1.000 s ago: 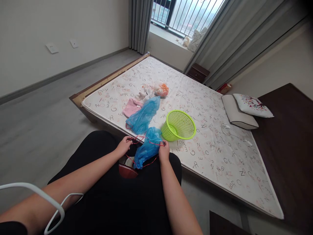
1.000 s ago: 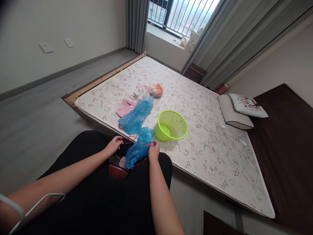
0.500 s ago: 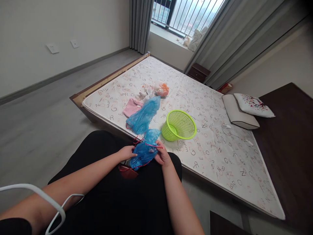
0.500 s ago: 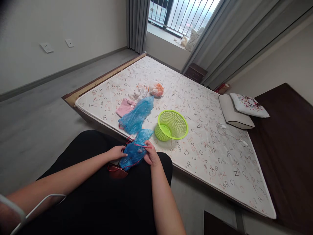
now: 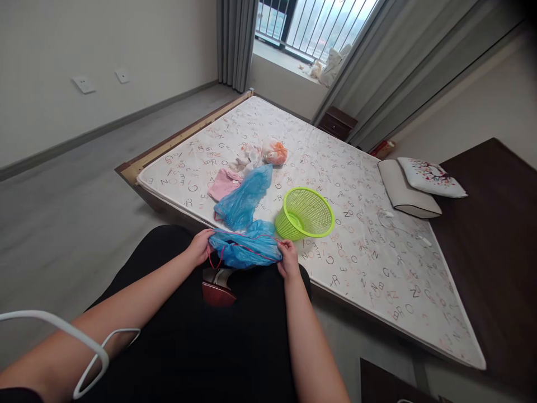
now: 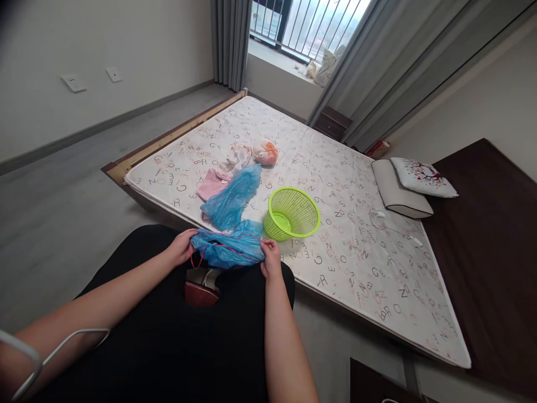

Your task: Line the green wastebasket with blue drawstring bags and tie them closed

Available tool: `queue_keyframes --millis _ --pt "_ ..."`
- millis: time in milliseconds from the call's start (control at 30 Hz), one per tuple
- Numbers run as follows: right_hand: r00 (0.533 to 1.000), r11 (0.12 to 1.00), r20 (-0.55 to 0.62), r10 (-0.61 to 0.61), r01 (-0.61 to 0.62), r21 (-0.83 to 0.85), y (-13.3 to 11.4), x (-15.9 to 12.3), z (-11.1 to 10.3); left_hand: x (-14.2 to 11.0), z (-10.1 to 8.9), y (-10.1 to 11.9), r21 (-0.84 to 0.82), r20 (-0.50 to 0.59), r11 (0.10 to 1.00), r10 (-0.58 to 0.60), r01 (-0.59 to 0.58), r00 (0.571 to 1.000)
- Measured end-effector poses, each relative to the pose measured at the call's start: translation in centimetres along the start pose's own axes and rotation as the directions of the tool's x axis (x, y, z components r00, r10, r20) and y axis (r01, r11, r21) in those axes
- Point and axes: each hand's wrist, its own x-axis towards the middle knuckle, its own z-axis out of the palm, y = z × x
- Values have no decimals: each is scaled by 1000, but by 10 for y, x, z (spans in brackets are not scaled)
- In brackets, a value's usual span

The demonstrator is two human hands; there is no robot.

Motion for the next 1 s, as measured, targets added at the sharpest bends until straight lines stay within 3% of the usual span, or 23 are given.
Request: queue_keyframes --millis 200,300,400,533,600,667,767,833,900,1000 --pt "984 967 172 53 -8 -255 5 -4 3 -4 -6 20 -183 94 975 -113 129 989" --pt "963 869 260 65 74 -490 6 -10 9 -3 -9 22 -225 170 955 -157 193 973" --pt "985 746 173 -29 137 -652 6 -10 11 0 -13 21 -150 202 984 -65 97 977" --pt "977 794 -62 -205 129 -594 1 -8 5 5 -23 19 222 277 968 53 -117 959" --pt "963 834 -131 -235 130 -536 0 -6 1 7 -28 18 469 306 849 105 -246 946" --pt "958 888 -184 -221 120 -443 1 -4 0 9 -31 16 653 362 656 168 -378 917" --pt "965 960 -211 -157 99 -261 5 1 1 10 -33 15 769 489 368 188 -523 852" --pt "972 983 -203 -121 88 -163 6 3 3 7 -30 16 773 558 223 205 -594 804" --pt "979 995 -185 -81 70 -66 4 2 7 0 -23 16 733 622 114 287 -671 728" --pt "989 993 -150 4 14 121 -2 -8 22 -16 -8 10 605 740 11 363 -796 567"
